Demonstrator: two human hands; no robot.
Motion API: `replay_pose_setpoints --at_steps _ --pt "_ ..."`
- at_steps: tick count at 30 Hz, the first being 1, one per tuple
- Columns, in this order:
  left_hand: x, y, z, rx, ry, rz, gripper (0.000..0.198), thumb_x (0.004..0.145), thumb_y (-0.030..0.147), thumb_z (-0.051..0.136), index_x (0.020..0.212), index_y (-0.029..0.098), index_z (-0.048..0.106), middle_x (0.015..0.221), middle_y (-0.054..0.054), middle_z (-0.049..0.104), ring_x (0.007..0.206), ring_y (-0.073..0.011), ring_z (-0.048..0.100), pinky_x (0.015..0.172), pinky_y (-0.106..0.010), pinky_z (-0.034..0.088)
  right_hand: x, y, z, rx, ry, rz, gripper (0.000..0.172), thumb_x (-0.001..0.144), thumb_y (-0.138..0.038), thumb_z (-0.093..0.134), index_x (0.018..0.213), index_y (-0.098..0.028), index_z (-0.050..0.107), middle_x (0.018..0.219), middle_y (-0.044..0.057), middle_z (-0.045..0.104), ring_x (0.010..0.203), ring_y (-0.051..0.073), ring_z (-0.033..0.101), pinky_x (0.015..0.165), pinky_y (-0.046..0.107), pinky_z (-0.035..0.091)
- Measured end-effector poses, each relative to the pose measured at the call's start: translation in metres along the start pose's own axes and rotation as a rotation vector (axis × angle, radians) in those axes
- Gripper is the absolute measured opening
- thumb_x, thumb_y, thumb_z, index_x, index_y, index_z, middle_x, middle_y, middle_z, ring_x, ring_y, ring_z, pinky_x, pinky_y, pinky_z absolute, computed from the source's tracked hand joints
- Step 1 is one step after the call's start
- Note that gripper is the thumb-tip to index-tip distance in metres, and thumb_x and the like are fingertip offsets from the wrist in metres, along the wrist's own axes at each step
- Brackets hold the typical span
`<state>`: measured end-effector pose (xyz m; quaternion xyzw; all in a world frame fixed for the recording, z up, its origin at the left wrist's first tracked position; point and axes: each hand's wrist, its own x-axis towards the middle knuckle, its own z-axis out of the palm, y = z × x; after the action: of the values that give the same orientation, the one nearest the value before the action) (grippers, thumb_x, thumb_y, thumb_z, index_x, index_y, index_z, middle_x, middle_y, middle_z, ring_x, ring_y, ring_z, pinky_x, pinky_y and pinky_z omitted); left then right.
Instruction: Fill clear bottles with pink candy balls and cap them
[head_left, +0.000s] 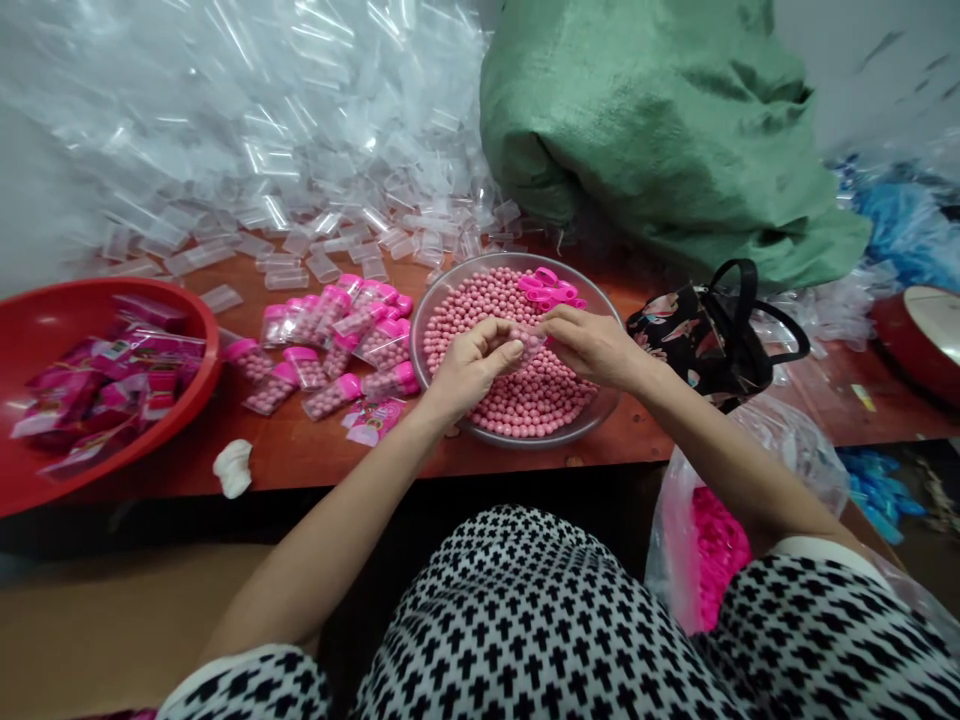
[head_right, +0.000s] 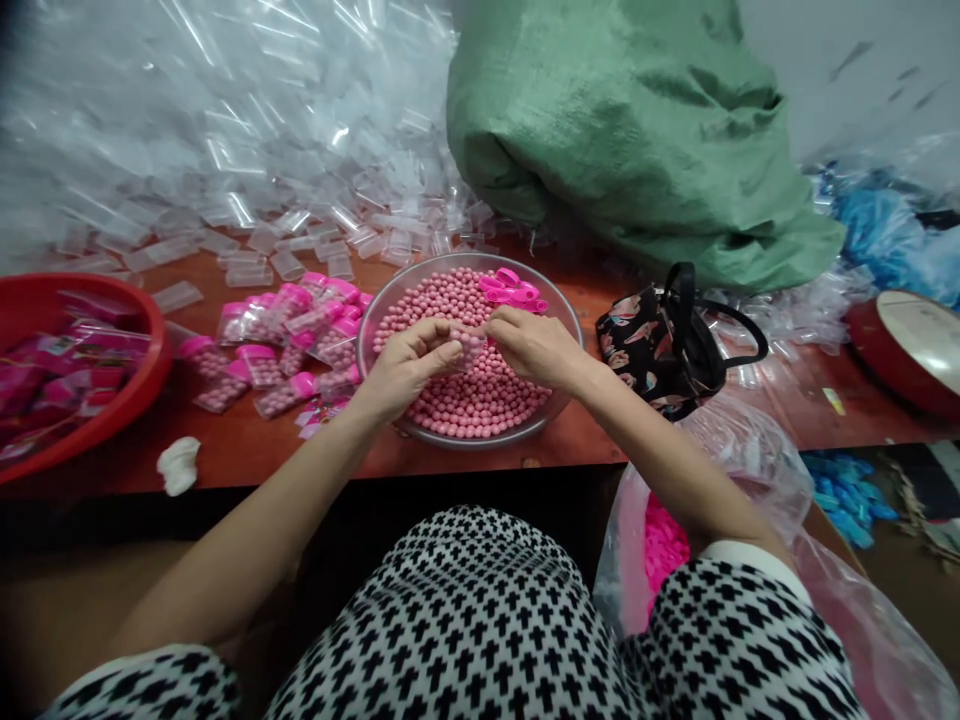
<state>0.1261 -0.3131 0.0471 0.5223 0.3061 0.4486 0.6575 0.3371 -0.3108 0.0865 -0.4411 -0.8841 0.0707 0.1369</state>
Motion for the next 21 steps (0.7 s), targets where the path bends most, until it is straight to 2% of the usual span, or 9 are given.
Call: replay_pose_setpoints --at_steps 2,4,7,10,13,16,19,21 --pt "0.000 0.000 0.001 -0.005 -0.030 -0.004 0.047 0.072 0.052 0.084 0.097 0.016 0.068 0.099 -0.008 0.074 0.092 -0.0212 0.071 0.083 -0.034 0.059 0.001 0.003 0.006 0.310 0.196 0.028 0.018 0.092 -0.026 0.057 0.106 -0.020 0.065 0.110 0.009 0.071 0.099 0.022 0.066 0.081 0.034 0.051" --pt "-0.001 -0.001 0.002 0.011 -0.026 0.039 0.045 0.074 0.052 0.082 0.098 0.016 0.068 0.099 -0.008 0.074 0.092 -0.0212 0.071 0.086 -0.035 0.059 0.004 0.004 0.014 0.660 0.339 0.172 0.027 0.082 -0.035 0.074 0.102 -0.021 0.063 0.102 0.005 0.071 0.089 0.019 0.067 0.079 0.033 0.053" --pt "-0.003 -0.002 0.002 0.097 0.022 0.142 0.038 0.080 0.048 0.078 0.099 0.016 0.069 0.100 -0.007 0.074 0.093 -0.0207 0.071 0.091 -0.035 0.057 0.010 -0.003 0.024 1.125 0.420 0.417 0.048 0.062 -0.045 0.089 0.093 -0.021 0.061 0.088 0.000 0.069 0.074 0.014 0.065 0.070 0.030 0.056" --pt "-0.007 -0.001 0.002 0.295 0.068 0.233 0.026 0.088 0.039 0.069 0.104 0.018 0.071 0.104 -0.006 0.074 0.096 -0.0208 0.071 0.092 -0.033 0.055 0.014 -0.018 0.027 1.344 0.442 0.552 0.050 0.055 -0.046 0.093 0.084 -0.020 0.062 0.077 -0.002 0.069 0.069 0.013 0.065 0.066 0.028 0.058" --pt "-0.010 0.002 0.003 0.489 0.095 0.313 0.021 0.091 0.032 0.064 0.106 0.020 0.072 0.103 -0.005 0.076 0.095 -0.0198 0.071 0.088 -0.030 0.053 0.015 -0.031 0.024 1.365 0.476 0.573 0.046 0.056 -0.046 0.093 0.084 -0.020 0.066 0.077 -0.001 0.070 0.071 0.014 0.067 0.064 0.027 0.058" --pt "-0.013 0.007 0.007 0.582 0.113 0.367 0.018 0.090 0.028 0.064 0.103 0.021 0.073 0.097 -0.003 0.077 0.088 -0.0184 0.071 0.083 -0.027 0.052 0.015 -0.036 0.021 1.284 0.461 0.516 0.041 0.062 -0.052 0.088 0.083 -0.021 0.070 0.078 -0.001 0.070 0.072 0.015 0.066 0.065 0.029 0.058" --pt "-0.015 0.009 0.009 0.614 0.091 0.380 0.017 0.089 0.025 0.063 0.102 0.022 0.073 0.096 -0.002 0.077 0.087 -0.0179 0.071 0.084 -0.027 0.053 0.015 -0.033 0.020 1.092 0.447 0.441 0.039 0.071 -0.057 0.081 0.081 -0.021 0.072 0.081 0.001 0.069 0.076 0.016 0.064 0.073 0.031 0.057" --pt "-0.015 0.008 0.009 0.577 0.080 0.357 0.017 0.089 0.026 0.064 0.103 0.021 0.073 0.098 -0.003 0.077 0.088 -0.0180 0.071 0.087 -0.027 0.053 0.015 -0.027 0.017 0.885 0.472 0.378 0.036 0.077 -0.055 0.077 0.089 -0.021 0.075 0.091 0.003 0.070 0.088 0.019 0.065 0.082 0.034 0.056"
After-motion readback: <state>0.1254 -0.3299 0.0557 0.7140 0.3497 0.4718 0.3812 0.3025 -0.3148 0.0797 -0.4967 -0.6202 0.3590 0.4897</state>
